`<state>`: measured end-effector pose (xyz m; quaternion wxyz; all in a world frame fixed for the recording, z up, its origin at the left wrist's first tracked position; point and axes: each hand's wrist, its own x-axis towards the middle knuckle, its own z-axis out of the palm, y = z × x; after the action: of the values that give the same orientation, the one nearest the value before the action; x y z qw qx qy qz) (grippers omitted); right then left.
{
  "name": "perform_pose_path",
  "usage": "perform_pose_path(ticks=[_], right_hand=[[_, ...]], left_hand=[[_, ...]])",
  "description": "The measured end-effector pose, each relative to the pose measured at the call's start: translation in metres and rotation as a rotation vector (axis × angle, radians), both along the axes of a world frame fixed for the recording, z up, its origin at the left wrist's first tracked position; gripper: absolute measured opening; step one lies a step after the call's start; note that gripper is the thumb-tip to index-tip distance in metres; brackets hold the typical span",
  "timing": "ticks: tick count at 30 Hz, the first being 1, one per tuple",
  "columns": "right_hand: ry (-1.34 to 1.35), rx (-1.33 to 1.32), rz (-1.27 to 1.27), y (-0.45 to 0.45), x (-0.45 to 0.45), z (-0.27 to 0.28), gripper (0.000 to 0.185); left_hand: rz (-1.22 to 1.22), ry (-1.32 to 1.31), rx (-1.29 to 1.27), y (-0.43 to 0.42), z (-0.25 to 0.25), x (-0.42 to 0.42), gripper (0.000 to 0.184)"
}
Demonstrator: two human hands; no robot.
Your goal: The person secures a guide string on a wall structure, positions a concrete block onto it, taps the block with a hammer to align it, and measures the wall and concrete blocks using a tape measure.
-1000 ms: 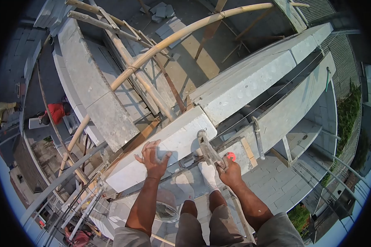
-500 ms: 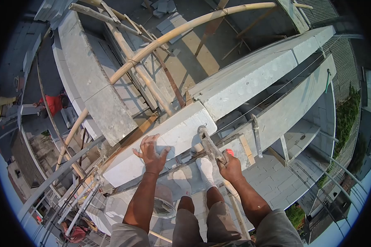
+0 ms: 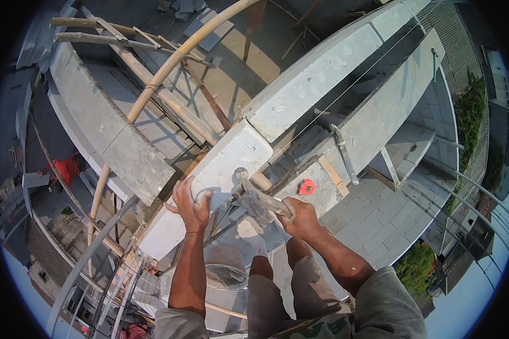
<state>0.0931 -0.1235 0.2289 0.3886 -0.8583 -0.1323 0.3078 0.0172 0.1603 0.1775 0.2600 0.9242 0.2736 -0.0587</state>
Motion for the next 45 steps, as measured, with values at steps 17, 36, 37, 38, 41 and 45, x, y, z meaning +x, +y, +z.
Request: perform_pose_path(ticks=[17,36,37,38,41,45], right_hand=[[0.213,-0.116,-0.082,-0.075,-0.127,-0.011,0.034],[0.645,-0.416,-0.526,-0.097,-0.215,-0.132,0.052],[0.605,-0.428,-0.561,-0.102,-0.218,-0.144,0.052],[0.576,-0.446,-0.63,-0.108,-0.222,-0.154,0.052],[0.475,-0.494,-0.836,-0.132,-0.231,-0.175,0.052],[0.303,-0.516,-1.079,-0.167,-0.231,-0.211,0.053]], left_hand=[[0.015,0.045,0.0,0.015,-0.013,-0.008,0.075],[-0.083,-0.052,-0.006,0.027,-0.021,-0.006,0.082],[-0.107,-0.073,-0.039,0.03,-0.024,-0.006,0.081],[-0.128,-0.093,-0.072,0.034,-0.025,-0.007,0.081],[-0.105,-0.104,-0.08,0.022,-0.016,-0.004,0.079],[-0.124,-0.083,-0.094,0.014,-0.009,-0.002,0.079]])
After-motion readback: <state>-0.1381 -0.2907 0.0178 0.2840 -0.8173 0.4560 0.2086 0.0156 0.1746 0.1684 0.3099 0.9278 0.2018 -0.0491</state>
